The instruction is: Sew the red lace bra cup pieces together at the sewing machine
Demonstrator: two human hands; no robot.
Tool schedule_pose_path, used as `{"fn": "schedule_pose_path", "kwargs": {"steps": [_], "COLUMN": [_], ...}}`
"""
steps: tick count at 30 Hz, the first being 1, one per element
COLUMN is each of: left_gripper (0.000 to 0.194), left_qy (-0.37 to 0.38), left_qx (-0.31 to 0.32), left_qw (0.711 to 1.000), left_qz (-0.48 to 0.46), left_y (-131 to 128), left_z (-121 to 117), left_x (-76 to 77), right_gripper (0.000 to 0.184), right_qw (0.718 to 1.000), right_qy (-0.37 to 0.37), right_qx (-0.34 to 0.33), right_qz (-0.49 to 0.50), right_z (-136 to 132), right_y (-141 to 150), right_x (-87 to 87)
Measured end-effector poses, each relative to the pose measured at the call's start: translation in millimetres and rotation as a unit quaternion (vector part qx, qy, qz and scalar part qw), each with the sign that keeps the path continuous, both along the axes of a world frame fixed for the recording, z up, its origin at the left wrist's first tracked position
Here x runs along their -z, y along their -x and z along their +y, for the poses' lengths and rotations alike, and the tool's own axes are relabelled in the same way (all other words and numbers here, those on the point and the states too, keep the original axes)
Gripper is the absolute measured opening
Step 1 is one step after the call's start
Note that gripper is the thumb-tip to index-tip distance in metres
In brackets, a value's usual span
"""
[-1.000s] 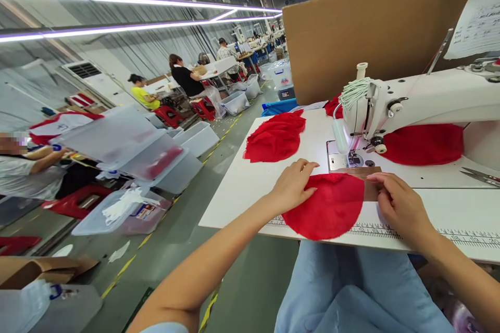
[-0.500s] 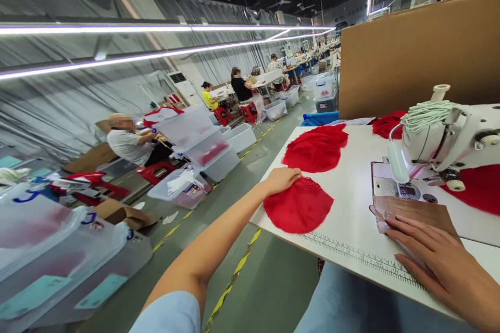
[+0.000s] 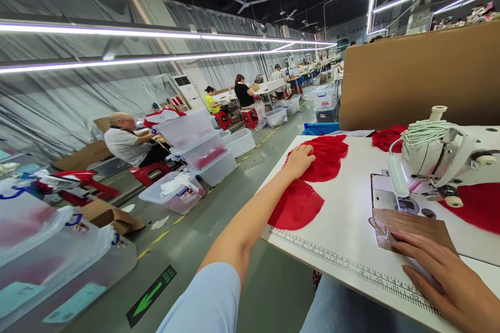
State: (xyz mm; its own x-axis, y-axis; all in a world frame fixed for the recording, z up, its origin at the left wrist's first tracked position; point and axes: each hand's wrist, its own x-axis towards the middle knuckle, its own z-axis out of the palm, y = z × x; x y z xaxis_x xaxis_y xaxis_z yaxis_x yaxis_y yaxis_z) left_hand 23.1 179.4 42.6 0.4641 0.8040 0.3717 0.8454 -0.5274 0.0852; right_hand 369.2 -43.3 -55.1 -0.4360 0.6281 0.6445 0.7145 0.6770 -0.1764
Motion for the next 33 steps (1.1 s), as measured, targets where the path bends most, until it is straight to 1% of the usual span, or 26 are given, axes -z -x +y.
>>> {"fn": "schedule_pose_path", "kwargs": {"steps": [3,5,7,9,11,14,15,16,17,18,19,20,21,22,24,26,27,28,29,30,31,33], "left_gripper": [0.020,0.022,0.020,0.017,0.017,0.016,0.014,0.012,0.010,0.009,0.010,0.010,0.010,0.010,0.010,0.012,0.014,0.015,0.016,0.017,0.017,0.014], "left_qy": [-0.009,-0.019,-0.031,-0.040,-0.049,-0.065,-0.050,-0.016,0.050,0.142,0.239,0.322,0.382,0.421,0.455,0.466,0.471,0.481,0.492,0.505,0.516,0.530], "left_qx": [-0.030,-0.060,-0.078,-0.073,-0.054,-0.019,-0.001,0.021,0.048,0.076,0.095,0.110,0.123,0.133,0.142,0.125,0.108,0.088,0.067,0.049,0.034,0.014], "left_qw": [0.996,0.987,0.975,0.964,0.953,0.941,0.938,0.936,0.929,0.917,0.898,0.876,0.859,0.845,0.833,0.831,0.829,0.823,0.813,0.801,0.789,0.771], "left_qz": [-0.085,-0.149,-0.206,-0.254,-0.292,-0.331,-0.342,-0.351,-0.364,-0.366,-0.356,-0.341,-0.319,-0.302,-0.280,-0.279,-0.282,-0.291,-0.304,-0.319,-0.332,-0.352], "left_y": [11,17,20,19,12,-4,-11,-18,-26,-34,-43,-51,-60,-68,-84,-97,-102,-106,-110,-112,-113,-113], "left_z": [9,9,5,-1,-11,-32,-41,-52,-64,-76,-89,-101,-111,-121,-133,-138,-138,-138,-137,-136,-134,-132], "left_x": [-10.2,-21.1,-35.1,-51.9,-70.7,-98.9,-107.1,-114.1,-119.7,-123.6,-125.6,-125.8,-124.2,-120.9,-110.6,-97.4,-90.5,-83.8,-77.5,-71.8,-66.7,-58.5], "right_gripper": [0.035,0.034,0.033,0.033,0.032,0.032,0.032,0.032,0.031,0.030,0.030,0.032,0.040,0.051,0.078,0.092,0.092,0.085,0.075,0.064,0.054,0.043], "right_qw": [1.000,1.000,0.999,0.998,0.998,0.999,0.999,0.998,0.996,0.990,0.980,0.964,0.938,0.904,0.819,0.729,0.689,0.656,0.631,0.614,0.605,0.600], "right_qy": [-0.007,-0.023,-0.041,-0.056,-0.062,-0.037,-0.022,-0.003,0.018,0.050,0.096,0.149,0.224,0.290,0.367,0.431,0.456,0.473,0.482,0.486,0.484,0.476], "right_qx": [0.001,0.003,0.003,-0.001,-0.008,-0.020,-0.024,-0.028,-0.031,-0.033,-0.035,-0.039,-0.045,-0.062,-0.132,-0.174,-0.177,-0.164,-0.144,-0.122,-0.100,-0.074], "right_qz": [-0.008,-0.015,-0.020,-0.020,-0.013,0.008,0.025,0.050,0.086,0.127,0.172,0.219,0.260,0.308,0.420,0.503,0.535,0.565,0.590,0.610,0.625,0.639], "right_z": [-1,-1,-1,0,0,0,0,0,-1,-3,-5,-8,-11,-15,-22,-27,-29,-29,-29,-28,-26,-21], "right_y": [3,5,7,8,8,6,5,4,4,5,8,12,17,25,44,63,72,78,82,83,82,75], "right_x": [-5.0,-7.6,-9.1,-9.4,-7.5,-1.1,0.9,2.0,1.8,-0.2,-4.0,-9.4,-16.1,-23.4,-37.5,-48.3,-51.9,-54.4,-55.6,-55.8,-55.0,-51.3]}}
